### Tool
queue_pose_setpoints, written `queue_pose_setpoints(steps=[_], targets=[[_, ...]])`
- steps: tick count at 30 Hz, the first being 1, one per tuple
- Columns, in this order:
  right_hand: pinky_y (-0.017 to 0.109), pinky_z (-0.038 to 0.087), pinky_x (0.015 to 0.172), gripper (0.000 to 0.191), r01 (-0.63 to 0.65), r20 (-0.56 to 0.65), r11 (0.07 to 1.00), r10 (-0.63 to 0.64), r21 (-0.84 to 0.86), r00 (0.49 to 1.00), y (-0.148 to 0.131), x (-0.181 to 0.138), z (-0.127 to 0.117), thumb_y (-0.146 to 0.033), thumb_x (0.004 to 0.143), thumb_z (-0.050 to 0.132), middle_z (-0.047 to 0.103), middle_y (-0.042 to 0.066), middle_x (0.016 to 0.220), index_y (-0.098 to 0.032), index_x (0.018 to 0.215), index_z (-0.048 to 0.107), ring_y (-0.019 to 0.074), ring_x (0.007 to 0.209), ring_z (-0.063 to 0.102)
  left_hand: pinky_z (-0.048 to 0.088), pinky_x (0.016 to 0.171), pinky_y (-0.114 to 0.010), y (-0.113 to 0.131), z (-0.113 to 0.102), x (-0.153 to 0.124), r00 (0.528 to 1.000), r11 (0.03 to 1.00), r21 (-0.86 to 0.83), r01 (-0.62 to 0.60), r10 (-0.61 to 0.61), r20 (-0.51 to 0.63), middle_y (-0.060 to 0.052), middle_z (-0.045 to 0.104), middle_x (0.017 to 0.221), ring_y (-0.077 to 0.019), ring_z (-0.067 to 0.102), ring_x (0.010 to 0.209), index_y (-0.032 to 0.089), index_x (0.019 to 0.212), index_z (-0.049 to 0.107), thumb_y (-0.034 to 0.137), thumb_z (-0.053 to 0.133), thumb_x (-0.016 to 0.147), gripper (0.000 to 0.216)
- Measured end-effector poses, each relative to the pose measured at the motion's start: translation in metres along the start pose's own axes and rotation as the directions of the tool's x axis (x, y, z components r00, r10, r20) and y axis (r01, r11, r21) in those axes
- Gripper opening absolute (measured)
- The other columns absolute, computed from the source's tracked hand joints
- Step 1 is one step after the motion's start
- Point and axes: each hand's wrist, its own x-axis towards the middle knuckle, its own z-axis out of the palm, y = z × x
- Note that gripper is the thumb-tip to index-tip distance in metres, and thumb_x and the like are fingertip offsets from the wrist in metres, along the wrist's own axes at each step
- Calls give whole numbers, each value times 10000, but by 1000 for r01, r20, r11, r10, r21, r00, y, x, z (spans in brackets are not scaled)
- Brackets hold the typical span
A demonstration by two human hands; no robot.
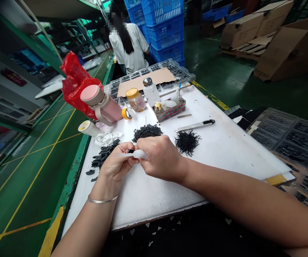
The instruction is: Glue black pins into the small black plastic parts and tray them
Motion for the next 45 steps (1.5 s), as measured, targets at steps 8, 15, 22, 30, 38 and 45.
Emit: queue_pose_setpoints(steps=[8, 15, 22, 30, 38, 45], targets=[[198, 285, 481, 147, -229, 37, 957, 226, 178, 974, -3, 7, -7, -156, 739, 592, 524, -39, 514, -135, 594, 578, 70, 477, 417, 553, 564, -217, -4, -3, 1, 996, 995, -99, -5, 14, 84, -20, 612, 672, -115, 589, 601, 126, 712, 594, 228, 840, 648, 274], [189, 298, 486, 138, -234, 21, 942, 236, 242, 971, -10, 6, -15, -140, 733, 601, 514, -50, 505, -140, 596, 602, 64, 474, 412, 543, 526, -198, -4, 2, -1, 996, 991, -134, 0, 11, 87, 2, 585, 624, -107, 582, 572, 133, 654, 553, 235, 858, 621, 324], [216, 288, 511, 122, -173, 10, 963, 175, 205, 985, -10, 4, -13, -139, 742, 600, 561, -34, 542, -148, 622, 614, 76, 489, 446, 534, 515, -183, -4, 6, -4, 997, 991, -135, -5, 16, 79, 15, 584, 560, -109, 594, 528, 141, 598, 502, 245, 878, 585, 391], [231, 280, 514, 96, -151, -1, 974, 154, 170, 988, -9, 4, -12, -172, 752, 596, 579, -26, 564, -152, 664, 627, 83, 494, 455, 513, 479, -188, -4, 4, -3, 996, 997, -76, -33, 39, 75, 27, 547, 526, -95, 543, 467, 144, 597, 480, 287, 901, 537, 449], [235, 294, 521, 83, -148, 0, 974, 151, 173, 989, -10, 3, -13, -164, 748, 597, 587, -22, 577, -150, 678, 640, 88, 508, 468, 502, 477, -177, -3, 9, -4, 996, 996, -76, -51, 56, 67, 27, 520, 562, -97, 545, 505, 148, 569, 419, 264, 891, 546, 487], [235, 315, 538, 106, -137, 28, 967, 135, 214, 991, -10, 2, -13, -153, 762, 580, 613, -11, 610, -166, 674, 640, 104, 538, 509, 490, 486, -198, -4, 8, -3, 996, 997, -7, -80, 80, 27, 25, 476, 601, -101, 526, 525, 154, 558, 403, 351, 905, 504, 542]])
